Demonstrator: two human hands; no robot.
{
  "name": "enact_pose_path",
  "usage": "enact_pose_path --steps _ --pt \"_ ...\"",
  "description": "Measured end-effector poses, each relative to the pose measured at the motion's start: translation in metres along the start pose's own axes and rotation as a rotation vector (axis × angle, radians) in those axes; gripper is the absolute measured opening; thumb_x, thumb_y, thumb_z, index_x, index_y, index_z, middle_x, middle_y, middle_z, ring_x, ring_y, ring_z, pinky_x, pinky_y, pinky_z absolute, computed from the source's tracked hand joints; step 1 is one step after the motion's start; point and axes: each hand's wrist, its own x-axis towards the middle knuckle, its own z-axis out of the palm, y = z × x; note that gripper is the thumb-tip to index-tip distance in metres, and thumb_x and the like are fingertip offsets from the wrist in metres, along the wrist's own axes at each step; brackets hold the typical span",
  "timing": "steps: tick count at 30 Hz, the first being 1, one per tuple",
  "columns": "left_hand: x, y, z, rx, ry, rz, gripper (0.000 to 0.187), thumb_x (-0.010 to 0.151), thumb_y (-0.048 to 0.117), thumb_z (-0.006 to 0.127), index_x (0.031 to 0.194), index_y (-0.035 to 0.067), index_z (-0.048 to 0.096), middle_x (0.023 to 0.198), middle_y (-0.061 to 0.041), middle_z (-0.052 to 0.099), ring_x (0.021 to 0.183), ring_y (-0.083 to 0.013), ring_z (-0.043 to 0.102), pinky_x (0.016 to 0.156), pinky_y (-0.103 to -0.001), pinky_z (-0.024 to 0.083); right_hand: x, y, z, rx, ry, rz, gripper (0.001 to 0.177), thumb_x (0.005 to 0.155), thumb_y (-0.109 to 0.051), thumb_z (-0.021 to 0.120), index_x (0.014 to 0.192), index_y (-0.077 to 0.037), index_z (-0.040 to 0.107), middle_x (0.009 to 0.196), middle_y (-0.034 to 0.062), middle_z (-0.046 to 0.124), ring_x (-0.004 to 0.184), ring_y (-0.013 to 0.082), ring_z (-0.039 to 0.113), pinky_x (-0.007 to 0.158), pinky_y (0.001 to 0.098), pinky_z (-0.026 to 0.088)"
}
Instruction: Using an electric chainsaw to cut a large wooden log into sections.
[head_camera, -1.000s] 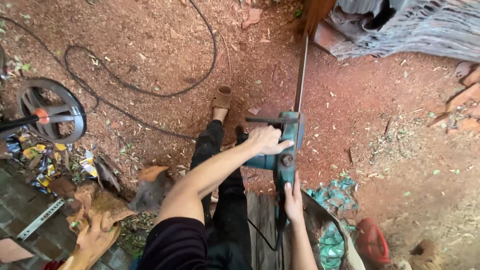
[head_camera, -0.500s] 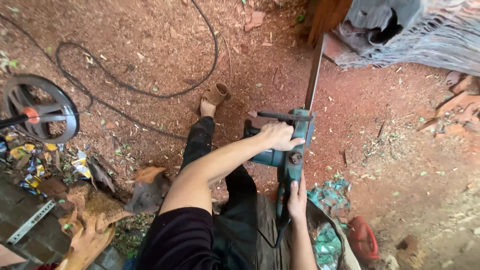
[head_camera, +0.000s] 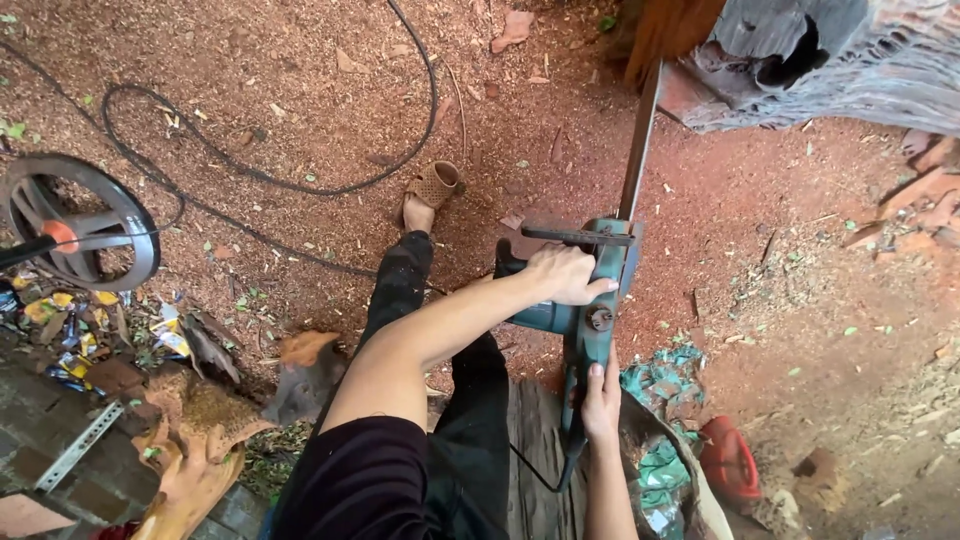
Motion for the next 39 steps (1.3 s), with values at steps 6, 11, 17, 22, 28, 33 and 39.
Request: enact_pose_path --steps 6,11,17,22,28,33,39 --pt "-0.003 0.003 0.009 0.016 -0.022 -0.021 0.075 0.092 0.065 0.034 0.1 0.003 0.074 0.103 -0.019 0.075 0.107 -0.037 0.072 0.091 -0.049 0.056 -0.003 0.01 0.0 0.03 -0.006 0.009 0.058 0.107 -0.029 0.038 0.163 -0.016 0.03 0.086 0.0311 0.061 0.05 0.0321 0.064 0.037 0.0419 0.057" --pt "-0.005 0.005 0.027 0.019 0.039 -0.033 0.076 0.092 0.067 0.034 0.101 0.002 0.074 0.102 -0.021 0.076 0.106 -0.037 0.073 0.09 -0.049 0.055 0.001 0.034 -0.006 -0.041 -0.035 0.039 0.058 0.108 -0.032 0.039 0.163 -0.018 0.028 0.073 0.0267 0.065 0.045 0.0335 0.066 0.034 0.0429 0.057" --pt "-0.015 0.015 0.052 -0.004 0.06 -0.163 0.068 0.094 0.07 0.038 0.085 0.007 0.062 0.081 -0.012 0.071 0.072 -0.0326 0.072 0.068 -0.05 0.06 -0.001 0.048 -0.029 -0.169 -0.17 -0.088 0.076 0.099 -0.049 0.041 0.163 -0.013 0.021 0.17 0.0111 0.023 0.158 0.0254 0.019 0.125 0.0421 0.019" --pt "-0.002 0.014 0.06 -0.02 0.079 -0.236 0.075 0.09 0.075 0.035 0.087 0.004 0.058 0.087 -0.019 0.069 0.076 -0.0392 0.07 0.062 -0.052 0.051 0.005 0.042 -0.035 -0.228 -0.154 0.014 0.078 0.096 -0.051 0.046 0.162 -0.014 0.026 0.169 0.0088 0.027 0.156 0.0233 0.025 0.125 0.0403 0.021" --pt "-0.001 0.024 0.049 0.052 0.155 -0.109 0.087 0.088 0.075 0.03 0.094 -0.002 0.071 0.099 -0.03 0.071 0.103 -0.0457 0.069 0.085 -0.054 0.054 0.006 -0.01 -0.034 -0.318 -0.072 0.132 0.067 0.1 -0.051 0.051 0.163 -0.04 0.029 0.146 0.0354 0.05 0.134 0.0534 0.048 0.114 0.0625 0.039" --pt "0.014 0.01 0.049 0.102 0.121 -0.106 0.084 0.087 0.076 0.032 0.09 0.002 0.071 0.096 -0.025 0.073 0.101 -0.0408 0.071 0.083 -0.051 0.055 0.008 0.005 -0.021 -0.278 -0.08 0.063 0.066 0.102 -0.048 0.047 0.164 -0.036 0.028 0.146 0.0352 0.049 0.133 0.0552 0.048 0.11 0.0636 0.04" --pt "0.012 0.005 0.038 0.094 0.072 -0.107 0.08 0.086 0.075 0.034 0.094 0.005 0.073 0.101 -0.022 0.074 0.107 -0.0378 0.071 0.088 -0.051 0.055 0.022 0.052 -0.007 -0.179 -0.074 -0.004 0.063 0.105 -0.036 0.042 0.166 -0.028 0.026 0.106 0.0337 0.063 0.083 0.0453 0.069 0.067 0.0528 0.057"
